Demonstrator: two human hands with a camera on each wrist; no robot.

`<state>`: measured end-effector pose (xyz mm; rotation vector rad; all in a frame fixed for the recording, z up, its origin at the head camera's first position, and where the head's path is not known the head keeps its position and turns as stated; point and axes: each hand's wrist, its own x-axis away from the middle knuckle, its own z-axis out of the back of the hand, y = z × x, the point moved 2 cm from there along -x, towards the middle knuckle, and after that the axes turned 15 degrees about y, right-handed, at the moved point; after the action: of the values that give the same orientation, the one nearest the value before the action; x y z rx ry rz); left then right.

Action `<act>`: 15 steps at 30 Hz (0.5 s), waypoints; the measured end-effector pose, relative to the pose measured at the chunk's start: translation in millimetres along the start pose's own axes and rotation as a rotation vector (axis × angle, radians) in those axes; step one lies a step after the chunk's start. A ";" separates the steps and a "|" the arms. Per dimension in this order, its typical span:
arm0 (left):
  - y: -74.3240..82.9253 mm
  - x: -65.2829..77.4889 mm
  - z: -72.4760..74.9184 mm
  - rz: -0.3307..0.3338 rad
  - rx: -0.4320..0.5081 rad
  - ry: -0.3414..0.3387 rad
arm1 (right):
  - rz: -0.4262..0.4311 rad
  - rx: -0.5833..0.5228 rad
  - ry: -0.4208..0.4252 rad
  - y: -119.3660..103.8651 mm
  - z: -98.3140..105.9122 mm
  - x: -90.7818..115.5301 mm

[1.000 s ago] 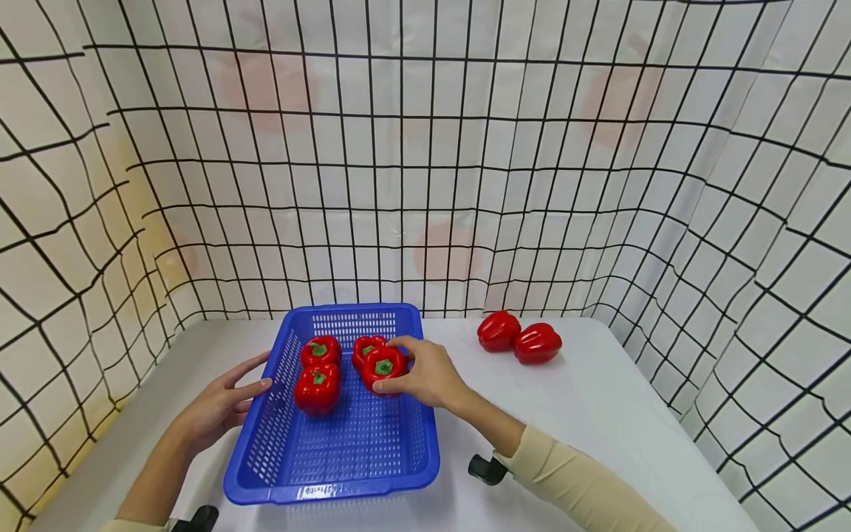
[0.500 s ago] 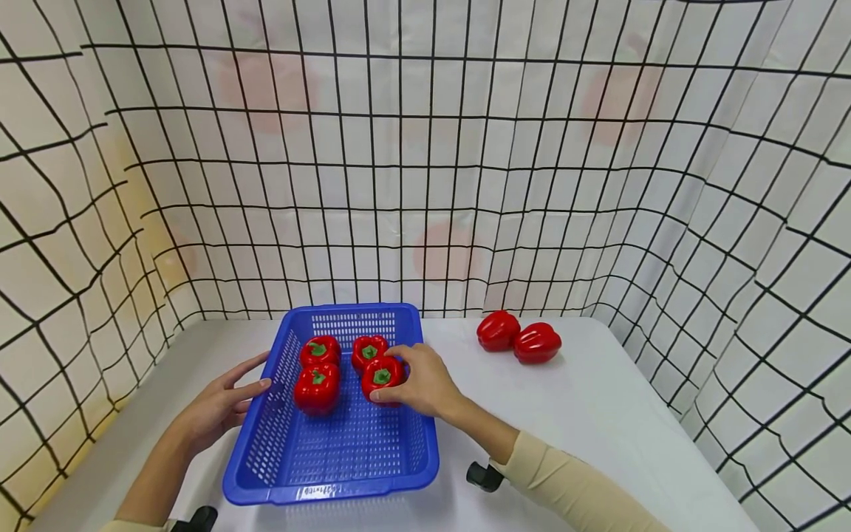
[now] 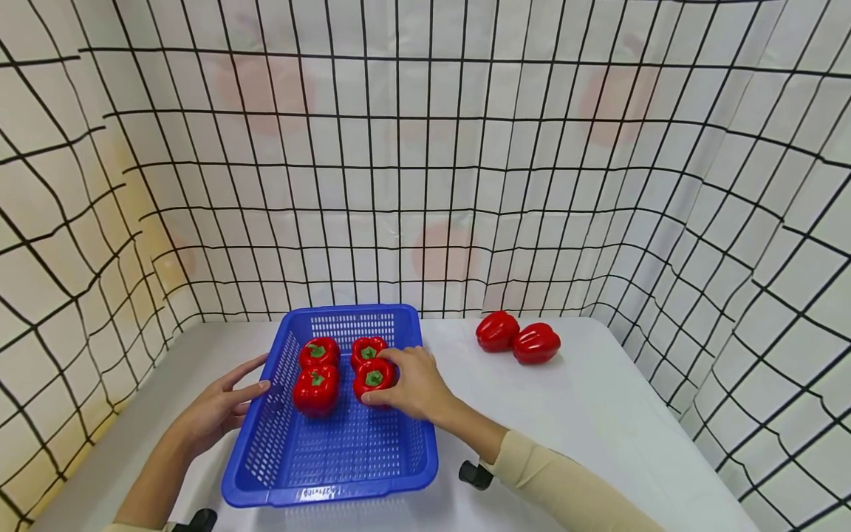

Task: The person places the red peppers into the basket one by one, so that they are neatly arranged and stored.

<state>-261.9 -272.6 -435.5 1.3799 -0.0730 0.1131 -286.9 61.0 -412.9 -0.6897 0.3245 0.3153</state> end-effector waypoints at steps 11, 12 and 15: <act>1.4 0.6 -1.9 0.000 -0.001 0.002 | 0.024 0.030 -0.022 -6.3 -6.6 -6.4; 1.2 0.6 -1.7 0.000 -0.001 0.002 | 0.031 0.038 -0.024 -6.8 -7.1 -6.8; 0.7 0.1 0.4 -0.005 0.001 -0.003 | 0.046 0.069 -0.033 -7.9 -9.1 -7.5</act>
<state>-261.9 -272.9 -434.7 1.3812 -0.0724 0.1073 -292.3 48.0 -412.1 -0.6091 0.3194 0.3576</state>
